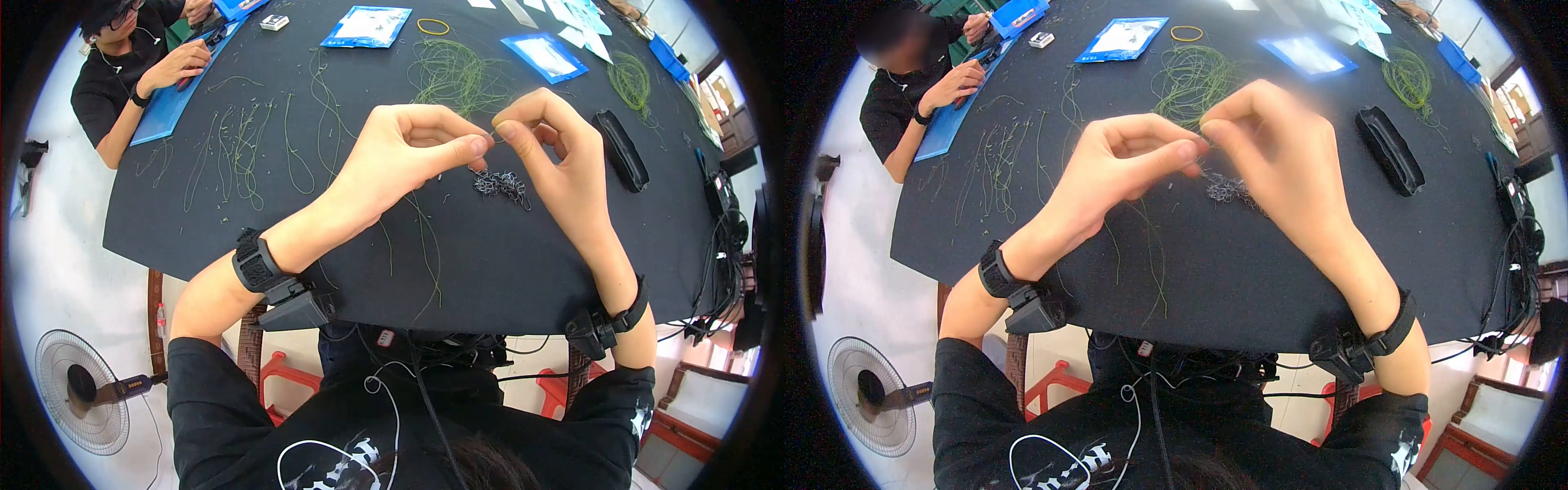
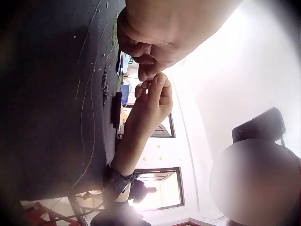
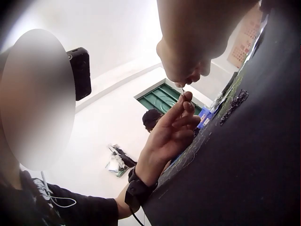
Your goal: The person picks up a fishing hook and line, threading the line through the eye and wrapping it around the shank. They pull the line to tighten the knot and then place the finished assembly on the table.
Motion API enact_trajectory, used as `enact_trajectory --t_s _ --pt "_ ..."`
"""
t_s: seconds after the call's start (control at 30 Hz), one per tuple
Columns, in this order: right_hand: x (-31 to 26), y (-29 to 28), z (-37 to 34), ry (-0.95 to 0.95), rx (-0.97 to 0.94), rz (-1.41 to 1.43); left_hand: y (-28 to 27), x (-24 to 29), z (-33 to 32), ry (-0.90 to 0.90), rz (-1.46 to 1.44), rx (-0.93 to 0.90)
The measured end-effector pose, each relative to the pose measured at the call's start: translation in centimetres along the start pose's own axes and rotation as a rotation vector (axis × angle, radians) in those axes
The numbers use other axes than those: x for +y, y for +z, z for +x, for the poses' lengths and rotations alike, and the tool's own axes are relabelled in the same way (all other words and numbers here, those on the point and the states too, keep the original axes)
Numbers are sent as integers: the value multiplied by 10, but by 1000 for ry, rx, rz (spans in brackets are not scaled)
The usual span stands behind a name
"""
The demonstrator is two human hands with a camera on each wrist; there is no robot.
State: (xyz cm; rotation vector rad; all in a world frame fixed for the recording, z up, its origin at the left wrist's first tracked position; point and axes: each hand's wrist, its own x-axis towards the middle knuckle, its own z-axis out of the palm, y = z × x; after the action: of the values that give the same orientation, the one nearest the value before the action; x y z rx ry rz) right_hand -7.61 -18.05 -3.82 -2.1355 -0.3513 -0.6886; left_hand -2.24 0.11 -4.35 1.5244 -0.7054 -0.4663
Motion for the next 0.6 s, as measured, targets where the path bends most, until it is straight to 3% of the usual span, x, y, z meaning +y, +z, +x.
enact_trajectory --t_s 0.3,0.6 --pt "3 0 1 140 -37 188 -1 5 1 -18 -1 19" --pt "3 -1 4 165 -57 216 -3 6 6 -31 13 36"
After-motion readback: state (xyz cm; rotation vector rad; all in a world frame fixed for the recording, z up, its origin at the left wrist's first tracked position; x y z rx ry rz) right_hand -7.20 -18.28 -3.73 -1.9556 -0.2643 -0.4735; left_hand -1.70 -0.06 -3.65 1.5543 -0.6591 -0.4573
